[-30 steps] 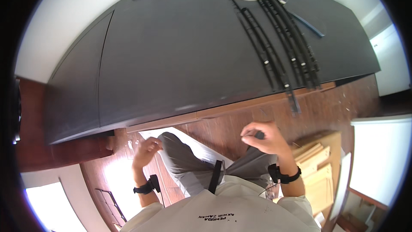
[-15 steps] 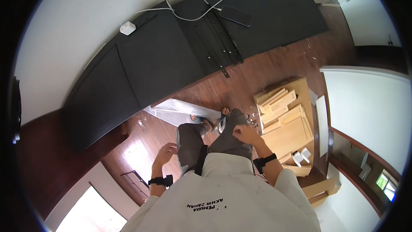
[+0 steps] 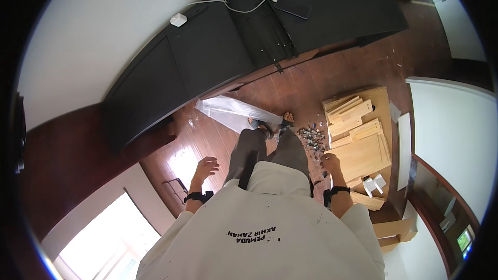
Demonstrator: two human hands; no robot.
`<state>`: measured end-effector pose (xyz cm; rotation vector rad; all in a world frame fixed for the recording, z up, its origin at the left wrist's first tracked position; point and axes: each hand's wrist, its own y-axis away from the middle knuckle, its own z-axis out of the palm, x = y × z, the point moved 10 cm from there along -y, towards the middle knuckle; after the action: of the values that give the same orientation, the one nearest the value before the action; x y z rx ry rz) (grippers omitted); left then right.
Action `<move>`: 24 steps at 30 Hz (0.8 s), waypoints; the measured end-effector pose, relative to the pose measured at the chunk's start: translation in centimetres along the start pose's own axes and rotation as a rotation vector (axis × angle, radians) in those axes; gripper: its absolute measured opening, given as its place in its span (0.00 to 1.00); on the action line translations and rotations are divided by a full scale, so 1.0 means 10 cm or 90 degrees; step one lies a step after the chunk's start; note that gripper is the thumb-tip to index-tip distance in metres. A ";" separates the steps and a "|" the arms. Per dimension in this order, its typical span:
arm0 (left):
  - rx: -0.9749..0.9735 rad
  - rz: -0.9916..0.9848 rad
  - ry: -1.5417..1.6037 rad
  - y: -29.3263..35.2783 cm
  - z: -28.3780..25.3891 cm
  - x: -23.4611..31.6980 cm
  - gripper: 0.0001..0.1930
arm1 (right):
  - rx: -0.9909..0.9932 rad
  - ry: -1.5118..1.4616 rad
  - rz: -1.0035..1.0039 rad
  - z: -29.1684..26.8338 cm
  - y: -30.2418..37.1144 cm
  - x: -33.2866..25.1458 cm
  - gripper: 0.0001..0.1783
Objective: Assemble a drawer and prepare cabinet panels using an electric drill.
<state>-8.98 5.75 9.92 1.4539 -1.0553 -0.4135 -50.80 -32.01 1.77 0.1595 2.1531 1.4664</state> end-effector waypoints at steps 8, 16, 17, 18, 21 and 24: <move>-0.046 -0.028 -0.024 0.04 0.13 -0.21 0.14 | 0.043 -0.051 -0.058 -0.04 0.08 -0.33 0.12; -0.094 -0.007 -0.130 -0.27 -0.24 0.00 0.13 | 0.179 -0.124 -0.114 0.26 0.60 -0.47 0.12; -0.114 0.021 -0.123 -0.34 -0.25 0.08 0.13 | 0.177 -0.120 -0.100 0.34 0.70 -0.40 0.12; -0.134 0.047 -0.118 -0.43 -0.33 0.16 0.13 | 0.173 -0.118 -0.085 0.49 0.78 -0.32 0.12; -0.178 0.070 -0.152 -0.64 -0.60 0.25 0.14 | 0.192 -0.249 -0.059 1.10 0.86 0.23 0.12; -0.180 0.057 -0.193 -0.81 -0.96 0.25 0.14 | 0.179 -0.193 0.057 1.85 1.14 0.67 0.12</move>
<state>2.67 8.37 5.28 1.1097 -1.2418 -0.7040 -49.77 -9.40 4.54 0.5478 2.1092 1.0947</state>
